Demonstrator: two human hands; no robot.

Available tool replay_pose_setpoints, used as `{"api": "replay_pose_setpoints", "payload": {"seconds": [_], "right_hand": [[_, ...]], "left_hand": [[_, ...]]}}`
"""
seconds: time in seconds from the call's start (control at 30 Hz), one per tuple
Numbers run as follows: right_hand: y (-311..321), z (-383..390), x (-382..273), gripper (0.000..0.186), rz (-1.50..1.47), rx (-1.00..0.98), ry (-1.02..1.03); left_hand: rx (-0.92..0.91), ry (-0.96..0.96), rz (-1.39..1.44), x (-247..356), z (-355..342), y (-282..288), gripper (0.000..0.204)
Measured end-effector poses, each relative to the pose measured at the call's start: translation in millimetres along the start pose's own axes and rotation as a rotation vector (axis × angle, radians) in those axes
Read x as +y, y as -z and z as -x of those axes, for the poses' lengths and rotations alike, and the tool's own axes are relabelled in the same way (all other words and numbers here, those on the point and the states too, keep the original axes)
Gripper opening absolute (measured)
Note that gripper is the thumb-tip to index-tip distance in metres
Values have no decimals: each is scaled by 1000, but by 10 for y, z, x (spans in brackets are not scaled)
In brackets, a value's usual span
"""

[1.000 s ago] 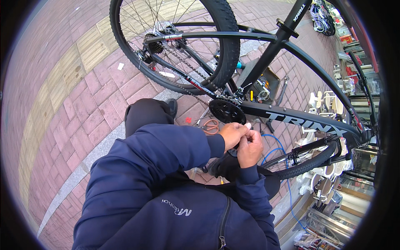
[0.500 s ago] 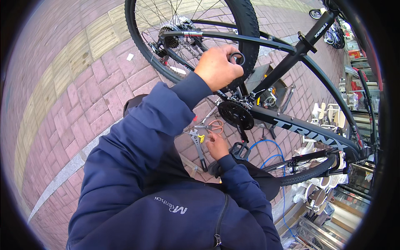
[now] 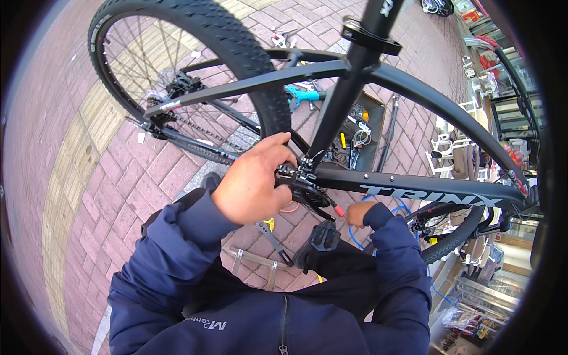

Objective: The person uses a yellow-handled tool to work on the bicycle's crankset area, then retrieves a small blue package and a white cable from a cardboard box. They attach the cable to the seat post and secure it with a zip tie.

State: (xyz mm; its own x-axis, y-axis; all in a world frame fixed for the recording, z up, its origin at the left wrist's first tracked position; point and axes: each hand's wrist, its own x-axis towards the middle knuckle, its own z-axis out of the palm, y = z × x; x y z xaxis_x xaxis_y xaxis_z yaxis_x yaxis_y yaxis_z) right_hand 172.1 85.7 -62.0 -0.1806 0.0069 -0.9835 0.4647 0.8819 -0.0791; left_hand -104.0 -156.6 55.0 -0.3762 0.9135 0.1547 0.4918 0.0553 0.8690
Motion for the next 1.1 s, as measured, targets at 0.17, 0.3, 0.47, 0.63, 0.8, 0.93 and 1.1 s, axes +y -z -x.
{"api": "replay_pose_setpoints", "payload": {"seconds": [0.17,0.3,0.47,0.63,0.8,0.93,1.1], "right_hand": [[189,-1204,48,27,118,247,158],[303,-2194,-211,28,-27,603,358],[523,-3106,-497,30,-81,1036,456],[685,-3657,-672,33,34,1553,592],[546,-4095,-767,31,99,1572,563],[463,-4368,-819,22,-206,1378,526],[645,-4446,-818,13,30,1346,458]], "left_hand": [[-167,53,206,132,-212,-261,49],[-181,-116,26,108,-394,-339,64],[-223,41,103,-4,-442,-408,67],[-151,-39,44,-122,-387,-512,61],[-159,-26,48,-154,-340,-539,64],[-181,-18,54,-187,-316,-510,63],[-215,19,69,-198,-291,-489,65]]}}
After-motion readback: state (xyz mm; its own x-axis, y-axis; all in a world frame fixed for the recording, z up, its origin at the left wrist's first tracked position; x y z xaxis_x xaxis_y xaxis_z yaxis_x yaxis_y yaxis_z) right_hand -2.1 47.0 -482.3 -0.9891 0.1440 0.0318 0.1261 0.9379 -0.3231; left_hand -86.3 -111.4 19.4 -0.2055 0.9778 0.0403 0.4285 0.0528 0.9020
